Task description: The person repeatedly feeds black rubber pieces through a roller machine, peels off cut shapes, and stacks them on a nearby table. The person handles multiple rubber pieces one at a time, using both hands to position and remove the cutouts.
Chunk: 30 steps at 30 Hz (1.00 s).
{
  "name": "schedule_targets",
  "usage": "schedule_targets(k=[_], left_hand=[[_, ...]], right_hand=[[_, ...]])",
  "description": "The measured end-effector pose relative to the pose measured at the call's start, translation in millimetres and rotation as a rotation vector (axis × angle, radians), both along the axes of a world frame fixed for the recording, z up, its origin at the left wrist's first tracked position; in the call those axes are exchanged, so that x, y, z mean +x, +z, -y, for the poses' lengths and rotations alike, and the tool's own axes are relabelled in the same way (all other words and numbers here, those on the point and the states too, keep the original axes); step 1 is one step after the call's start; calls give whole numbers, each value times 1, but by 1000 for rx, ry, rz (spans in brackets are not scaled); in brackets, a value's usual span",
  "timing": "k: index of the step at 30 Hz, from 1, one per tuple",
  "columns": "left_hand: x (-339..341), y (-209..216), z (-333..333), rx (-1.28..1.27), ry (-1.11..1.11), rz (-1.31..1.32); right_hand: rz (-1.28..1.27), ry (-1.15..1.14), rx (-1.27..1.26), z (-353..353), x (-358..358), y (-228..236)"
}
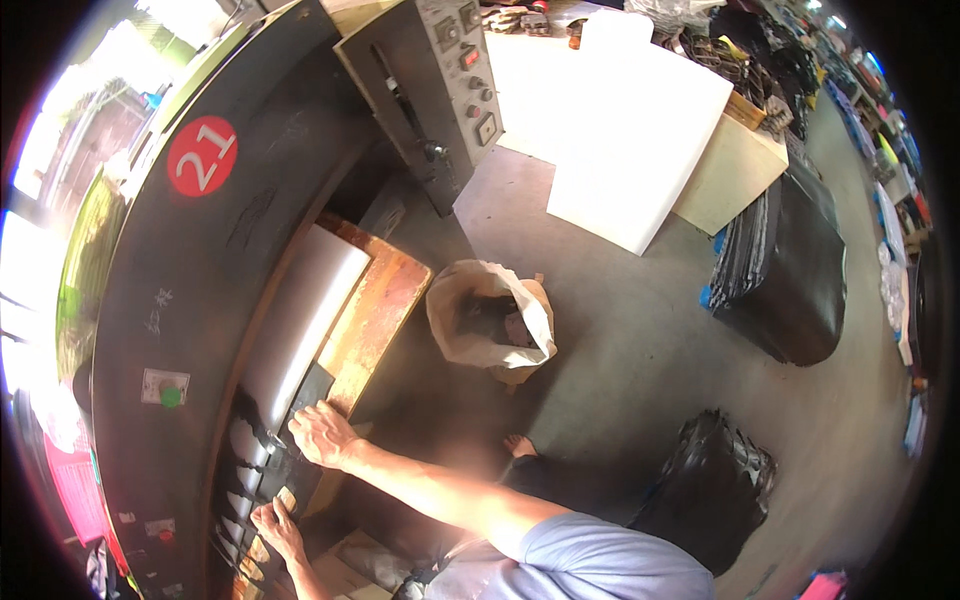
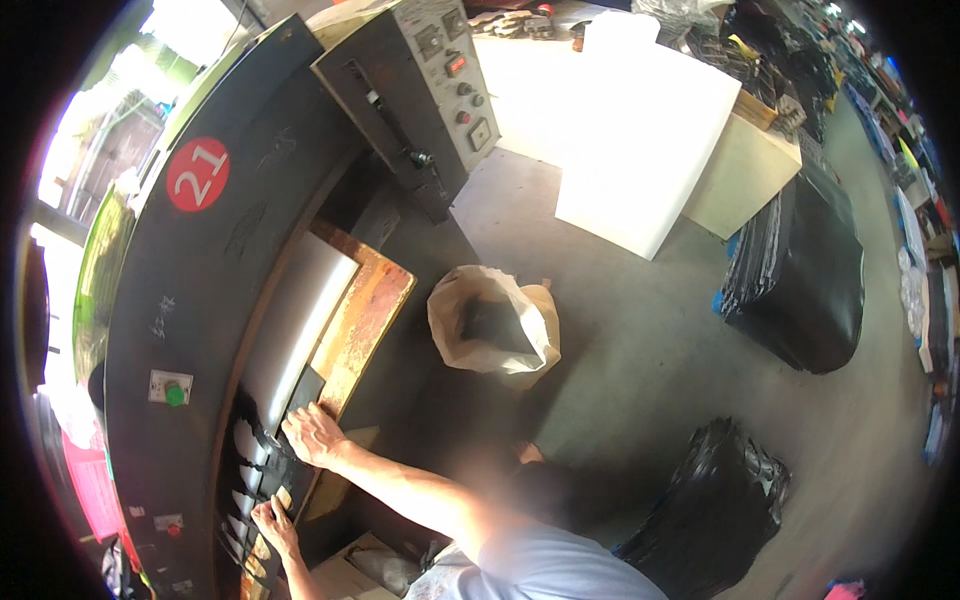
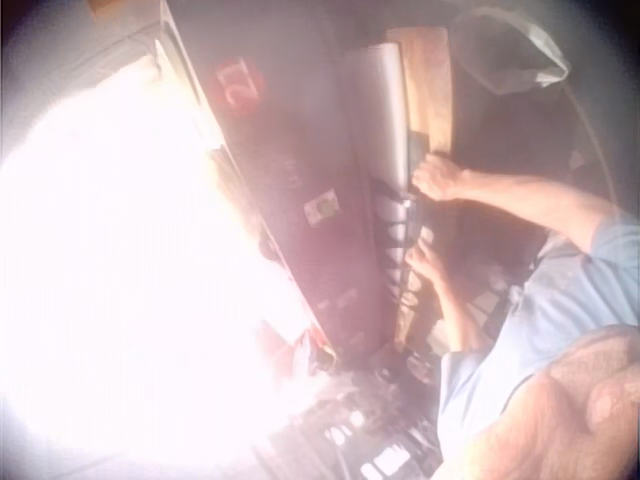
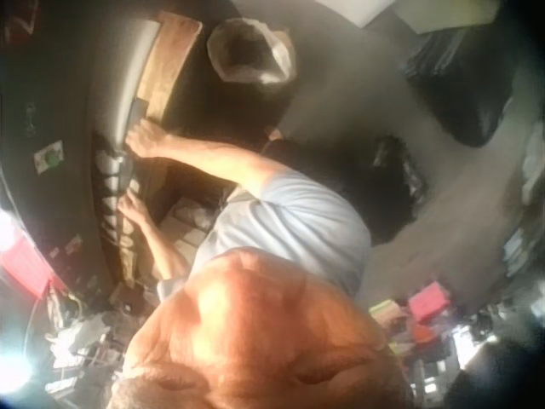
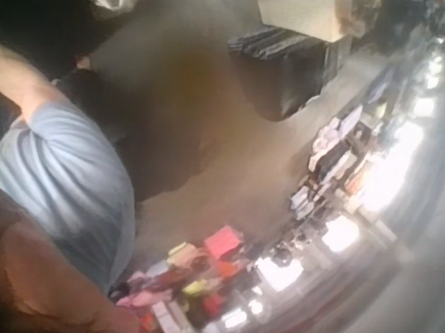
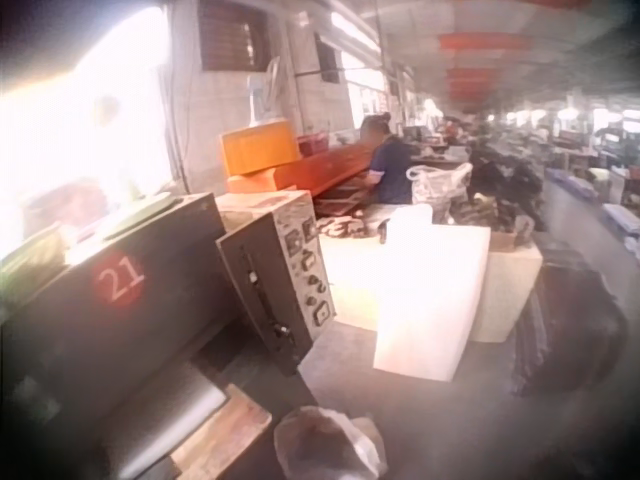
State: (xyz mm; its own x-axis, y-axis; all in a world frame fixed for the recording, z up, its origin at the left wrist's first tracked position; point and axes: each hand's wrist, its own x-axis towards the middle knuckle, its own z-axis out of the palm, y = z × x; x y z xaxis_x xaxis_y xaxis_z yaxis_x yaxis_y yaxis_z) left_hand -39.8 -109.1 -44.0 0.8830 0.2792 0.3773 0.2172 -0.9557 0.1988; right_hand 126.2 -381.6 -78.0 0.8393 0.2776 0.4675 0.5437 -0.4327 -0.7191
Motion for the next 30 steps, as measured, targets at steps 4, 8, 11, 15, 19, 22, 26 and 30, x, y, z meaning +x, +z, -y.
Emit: schedule_targets(k=[4,8,11,15,19,22,26,30], left_hand=[[7,13,22,-42,-74,45],[20,31,42,10,-61,108],[34,44,44,-51,-33,104],[35,55,38,-209,-100,91],[20,82,8,-495,-328,10],[15,118,-52,-894,-583,50],[8,145,-208,-658,-27,231],[32,120,-306,-486,73,164]], right_hand=[[163,-159,12,11,4,5],[255,-189,-15,19,13,10],[95,-173,127,23,24,29],[-469,-302,285,18,35,89],[-320,-230,447,-64,21,146],[-378,152,217,-178,23,164],[-274,419,-16,-338,12,163],[-277,444,-143,-447,-5,144]])
